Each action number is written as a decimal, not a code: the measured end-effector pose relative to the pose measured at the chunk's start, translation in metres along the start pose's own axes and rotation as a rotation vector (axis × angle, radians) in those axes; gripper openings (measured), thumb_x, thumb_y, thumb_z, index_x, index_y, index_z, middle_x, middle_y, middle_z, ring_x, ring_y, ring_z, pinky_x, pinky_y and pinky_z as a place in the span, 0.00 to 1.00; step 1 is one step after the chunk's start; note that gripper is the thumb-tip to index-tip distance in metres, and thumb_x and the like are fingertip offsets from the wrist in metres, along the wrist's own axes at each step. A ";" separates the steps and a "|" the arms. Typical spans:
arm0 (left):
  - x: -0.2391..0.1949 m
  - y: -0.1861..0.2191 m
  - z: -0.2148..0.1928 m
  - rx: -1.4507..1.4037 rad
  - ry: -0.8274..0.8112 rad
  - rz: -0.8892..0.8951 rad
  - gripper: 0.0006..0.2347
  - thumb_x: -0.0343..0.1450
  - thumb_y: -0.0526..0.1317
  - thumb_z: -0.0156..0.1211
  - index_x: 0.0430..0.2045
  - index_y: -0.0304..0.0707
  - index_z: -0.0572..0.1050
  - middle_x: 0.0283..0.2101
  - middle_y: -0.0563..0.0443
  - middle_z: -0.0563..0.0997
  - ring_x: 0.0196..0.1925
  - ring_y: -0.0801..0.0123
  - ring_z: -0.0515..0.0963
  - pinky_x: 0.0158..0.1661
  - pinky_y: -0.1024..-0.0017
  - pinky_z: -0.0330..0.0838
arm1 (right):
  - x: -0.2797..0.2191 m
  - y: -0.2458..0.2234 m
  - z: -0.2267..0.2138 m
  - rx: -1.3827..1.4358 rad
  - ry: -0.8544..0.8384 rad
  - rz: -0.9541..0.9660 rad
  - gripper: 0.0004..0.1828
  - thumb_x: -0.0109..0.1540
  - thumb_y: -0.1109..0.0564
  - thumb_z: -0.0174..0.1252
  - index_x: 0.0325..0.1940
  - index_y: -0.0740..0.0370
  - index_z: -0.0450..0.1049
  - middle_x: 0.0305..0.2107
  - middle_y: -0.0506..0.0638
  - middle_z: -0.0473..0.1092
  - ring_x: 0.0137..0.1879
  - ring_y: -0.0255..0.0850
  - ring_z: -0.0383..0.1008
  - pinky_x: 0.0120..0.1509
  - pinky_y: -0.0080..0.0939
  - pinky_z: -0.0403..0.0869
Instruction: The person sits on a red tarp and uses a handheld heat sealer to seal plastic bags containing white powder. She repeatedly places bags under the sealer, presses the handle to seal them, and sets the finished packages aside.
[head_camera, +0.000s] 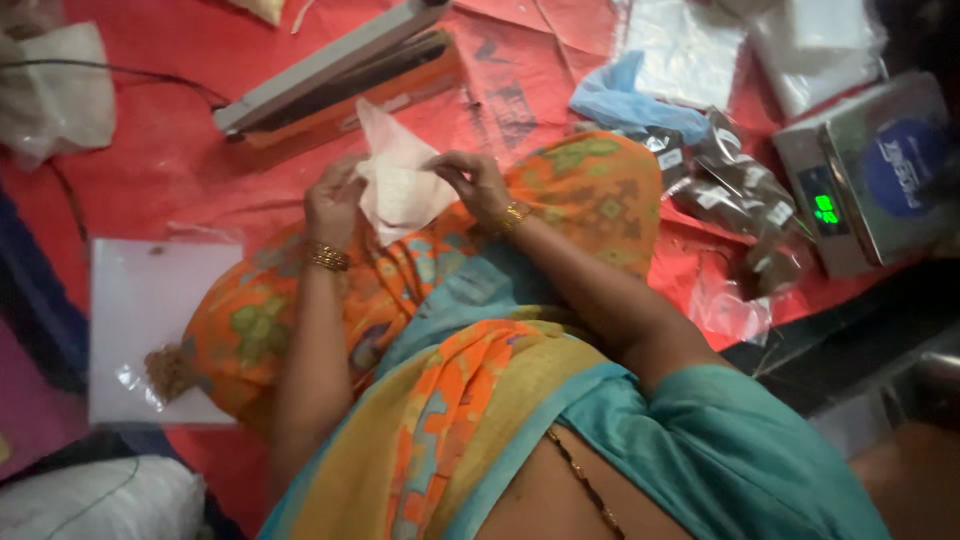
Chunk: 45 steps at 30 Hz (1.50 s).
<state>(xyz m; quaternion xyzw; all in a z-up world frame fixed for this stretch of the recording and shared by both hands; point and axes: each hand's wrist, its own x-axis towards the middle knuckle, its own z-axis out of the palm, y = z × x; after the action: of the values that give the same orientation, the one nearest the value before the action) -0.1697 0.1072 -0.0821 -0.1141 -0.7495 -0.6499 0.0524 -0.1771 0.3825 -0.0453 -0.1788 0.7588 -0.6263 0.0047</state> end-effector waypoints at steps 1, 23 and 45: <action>0.000 -0.004 0.001 -0.024 0.010 -0.004 0.10 0.74 0.28 0.61 0.50 0.31 0.78 0.56 0.48 0.81 0.58 0.73 0.78 0.59 0.73 0.72 | 0.002 0.003 0.000 0.051 0.012 0.017 0.06 0.67 0.65 0.58 0.47 0.66 0.79 0.40 0.50 0.80 0.48 0.36 0.80 0.55 0.37 0.77; -0.018 -0.067 -0.001 0.114 0.654 -0.408 0.05 0.72 0.30 0.58 0.25 0.28 0.79 0.27 0.52 0.82 0.29 0.75 0.77 0.32 0.74 0.72 | 0.059 0.102 -0.039 -0.051 0.279 0.338 0.10 0.66 0.57 0.60 0.38 0.68 0.82 0.26 0.48 0.78 0.31 0.35 0.79 0.37 0.36 0.77; -0.004 -0.103 0.015 -0.265 0.353 -0.491 0.06 0.77 0.33 0.56 0.34 0.37 0.81 0.31 0.50 0.86 0.25 0.72 0.75 0.23 0.76 0.68 | 0.047 0.149 -0.022 0.127 0.259 0.284 0.07 0.62 0.64 0.63 0.43 0.68 0.81 0.31 0.49 0.78 0.36 0.34 0.79 0.43 0.35 0.81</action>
<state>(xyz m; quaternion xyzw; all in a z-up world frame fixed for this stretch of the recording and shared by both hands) -0.1898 0.1080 -0.1838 0.1786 -0.6430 -0.7447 0.0081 -0.2654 0.4127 -0.1728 0.0124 0.7297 -0.6836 0.0067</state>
